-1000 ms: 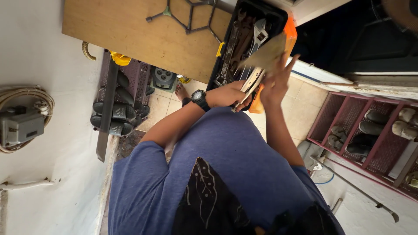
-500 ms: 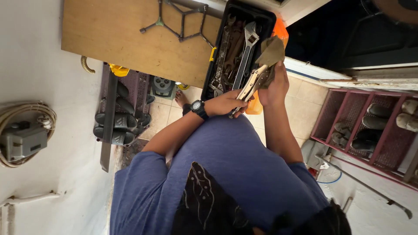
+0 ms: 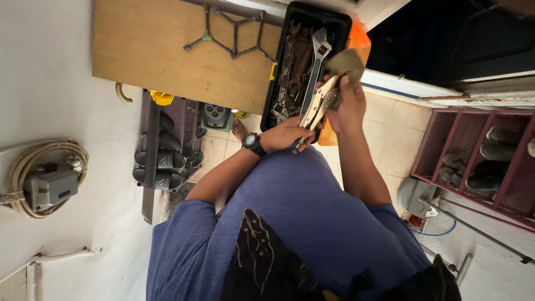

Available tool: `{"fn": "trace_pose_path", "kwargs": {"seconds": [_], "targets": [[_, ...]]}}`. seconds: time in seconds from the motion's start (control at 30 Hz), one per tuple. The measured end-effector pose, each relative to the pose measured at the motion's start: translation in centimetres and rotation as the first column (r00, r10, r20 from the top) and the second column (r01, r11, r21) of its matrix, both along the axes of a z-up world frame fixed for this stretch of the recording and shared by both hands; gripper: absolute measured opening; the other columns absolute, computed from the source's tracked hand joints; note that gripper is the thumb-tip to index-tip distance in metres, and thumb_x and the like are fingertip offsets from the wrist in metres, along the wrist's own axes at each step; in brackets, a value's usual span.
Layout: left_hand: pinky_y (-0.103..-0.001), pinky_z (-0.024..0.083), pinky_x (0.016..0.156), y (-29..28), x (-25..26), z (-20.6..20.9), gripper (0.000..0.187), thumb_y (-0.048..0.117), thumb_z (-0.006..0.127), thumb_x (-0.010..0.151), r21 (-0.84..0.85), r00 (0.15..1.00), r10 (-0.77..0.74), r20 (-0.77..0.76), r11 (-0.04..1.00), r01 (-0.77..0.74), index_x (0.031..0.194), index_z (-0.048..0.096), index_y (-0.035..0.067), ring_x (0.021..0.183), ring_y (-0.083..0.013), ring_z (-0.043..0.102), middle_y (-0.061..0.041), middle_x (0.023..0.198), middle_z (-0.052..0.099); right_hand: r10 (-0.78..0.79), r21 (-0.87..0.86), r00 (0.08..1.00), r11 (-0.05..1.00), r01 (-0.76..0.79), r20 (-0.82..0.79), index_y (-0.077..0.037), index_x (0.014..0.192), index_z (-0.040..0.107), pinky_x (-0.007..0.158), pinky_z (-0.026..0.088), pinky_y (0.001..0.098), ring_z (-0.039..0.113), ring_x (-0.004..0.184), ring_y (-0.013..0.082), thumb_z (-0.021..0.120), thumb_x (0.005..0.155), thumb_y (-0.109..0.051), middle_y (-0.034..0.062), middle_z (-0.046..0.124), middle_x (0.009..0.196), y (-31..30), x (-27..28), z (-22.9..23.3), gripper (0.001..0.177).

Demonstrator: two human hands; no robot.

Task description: The person wipes tools one at a time with a cloth and places them into an open toolbox resting on a wooden board, arranging wrenches and pliers inside the tray.

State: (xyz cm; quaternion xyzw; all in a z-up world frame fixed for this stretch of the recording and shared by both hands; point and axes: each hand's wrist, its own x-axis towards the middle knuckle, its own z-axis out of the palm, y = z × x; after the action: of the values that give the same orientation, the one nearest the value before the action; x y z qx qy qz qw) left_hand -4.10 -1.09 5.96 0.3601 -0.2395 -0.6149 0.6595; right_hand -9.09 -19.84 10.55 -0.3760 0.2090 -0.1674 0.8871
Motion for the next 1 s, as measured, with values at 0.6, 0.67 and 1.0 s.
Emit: {"fn": "trace_pose_path", "kwargs": {"seconds": [0.6,0.67,1.0], "targets": [[-0.031,0.051,0.056,-1.7,-0.2,1.0,0.016,0.008,0.047,0.102,0.065,0.983,0.039,0.179,0.997,-0.052,0.116,0.052,0.002,0.059,-0.0153,0.06,-0.007,0.077,0.06,-0.024,-0.171,0.991,0.985,0.002,-0.13,0.005,0.135,0.045,0.09,0.063,0.0403,0.072,0.104,0.0291,0.047,0.099,0.004,0.0198,0.066,0.121,-1.0,-1.4,-4.2,0.037],[-0.031,0.052,0.056,-2.0,0.0,1.0,0.015,0.008,0.047,0.102,0.036,0.99,0.071,0.125,0.996,-0.076,0.115,0.051,0.003,0.059,-0.0156,0.062,-0.007,0.078,0.061,-0.03,-0.215,0.983,0.977,-0.01,-0.182,0.006,0.133,0.05,0.08,0.06,0.0375,0.07,0.094,0.0272,0.048,0.1,0.0,0.0186,0.068,0.115,-0.5,-1.8,-4.8,0.033],[-0.032,0.052,0.062,-3.1,2.6,1.1,0.013,0.016,0.05,0.111,-0.08,0.855,0.519,0.014,0.853,-0.516,0.118,0.052,0.005,0.067,-0.0186,0.064,-0.006,0.085,0.061,-0.203,-0.308,0.958,0.942,0.135,-0.203,-0.002,0.122,0.053,0.06,0.05,0.0297,0.06,0.073,0.017,0.054,0.101,-0.003,0.0128,0.066,0.099,-5.8,-5.8,-7.1,0.021]]}}
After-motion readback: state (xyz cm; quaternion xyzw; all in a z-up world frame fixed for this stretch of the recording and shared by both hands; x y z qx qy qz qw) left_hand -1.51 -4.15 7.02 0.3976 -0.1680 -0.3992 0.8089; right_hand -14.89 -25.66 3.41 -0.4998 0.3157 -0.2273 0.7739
